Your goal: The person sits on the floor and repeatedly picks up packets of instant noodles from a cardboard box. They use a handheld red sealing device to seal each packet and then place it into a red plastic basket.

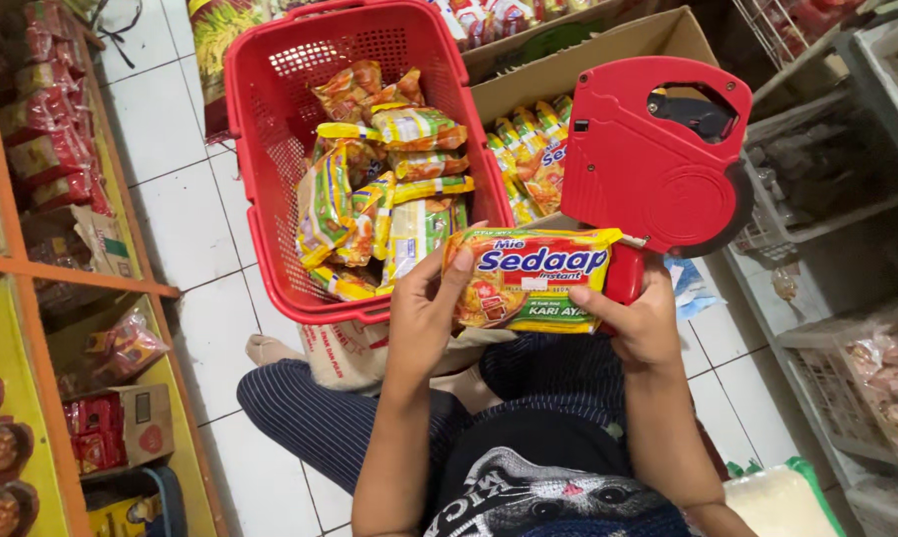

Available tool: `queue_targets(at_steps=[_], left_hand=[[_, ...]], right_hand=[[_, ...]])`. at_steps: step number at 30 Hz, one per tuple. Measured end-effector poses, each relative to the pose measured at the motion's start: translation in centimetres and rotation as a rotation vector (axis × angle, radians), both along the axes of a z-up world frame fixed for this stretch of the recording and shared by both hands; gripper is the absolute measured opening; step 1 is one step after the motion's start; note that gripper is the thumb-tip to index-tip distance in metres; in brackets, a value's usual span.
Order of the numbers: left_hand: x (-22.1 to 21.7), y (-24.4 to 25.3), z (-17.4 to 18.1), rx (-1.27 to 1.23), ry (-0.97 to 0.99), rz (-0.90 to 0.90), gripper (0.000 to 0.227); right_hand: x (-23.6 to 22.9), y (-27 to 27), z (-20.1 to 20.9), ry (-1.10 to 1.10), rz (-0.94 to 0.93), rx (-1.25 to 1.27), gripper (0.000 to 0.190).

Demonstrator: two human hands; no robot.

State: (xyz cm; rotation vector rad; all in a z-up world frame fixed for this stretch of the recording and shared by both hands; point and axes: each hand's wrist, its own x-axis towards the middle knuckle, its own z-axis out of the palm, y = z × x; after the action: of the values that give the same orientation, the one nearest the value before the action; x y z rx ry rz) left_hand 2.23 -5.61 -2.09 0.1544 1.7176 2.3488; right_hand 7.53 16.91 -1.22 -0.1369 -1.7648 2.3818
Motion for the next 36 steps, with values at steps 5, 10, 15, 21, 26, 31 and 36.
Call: queue_targets(at_steps=[5, 10, 15, 21, 26, 31, 36], left_hand=[[0.8, -1.6, 0.1, -0.118, -0.033, -0.036, 0.046], [1.0, -2.2, -0.6, -0.013, -0.068, -0.062, 0.051], [-0.7, -4.3, -1.0, 0.079, -0.091, 0.193, 0.043], [-2.6, -4.1, -0.6, 0.036, 0.064, 0.162, 0.045], [-3.2, -2.1, -0.6, 0.006, -0.016, 0.218, 0.042], [-3.1, -0.8, 0.5, -0.012, 0.018, 0.301, 0.043], [-2.3, -0.7, 0.1, -0.133, 0.053, 0.399, 0.042]], right_hand=[[-0.4, -0.6, -0.1, -0.002, -0.018, 0.009, 0.058], [-0.6, 1.5, -0.7, -0.046, -0.015, -0.19, 0.038], [0.6, 2.5, -0.3, -0.083, 0.058, -0.155, 0.037], [3.3, 0.9, -1.7, 0.009, -0.01, 0.227, 0.029], [4.8, -0.6, -2.0, -0.096, 0.006, 0.38, 0.028], [4.4, -2.1, -0.8, 0.034, 0.038, 0.36, 0.029], [2.5, -3.1, -1.9, 0.002, 0.107, 0.614, 0.022]])
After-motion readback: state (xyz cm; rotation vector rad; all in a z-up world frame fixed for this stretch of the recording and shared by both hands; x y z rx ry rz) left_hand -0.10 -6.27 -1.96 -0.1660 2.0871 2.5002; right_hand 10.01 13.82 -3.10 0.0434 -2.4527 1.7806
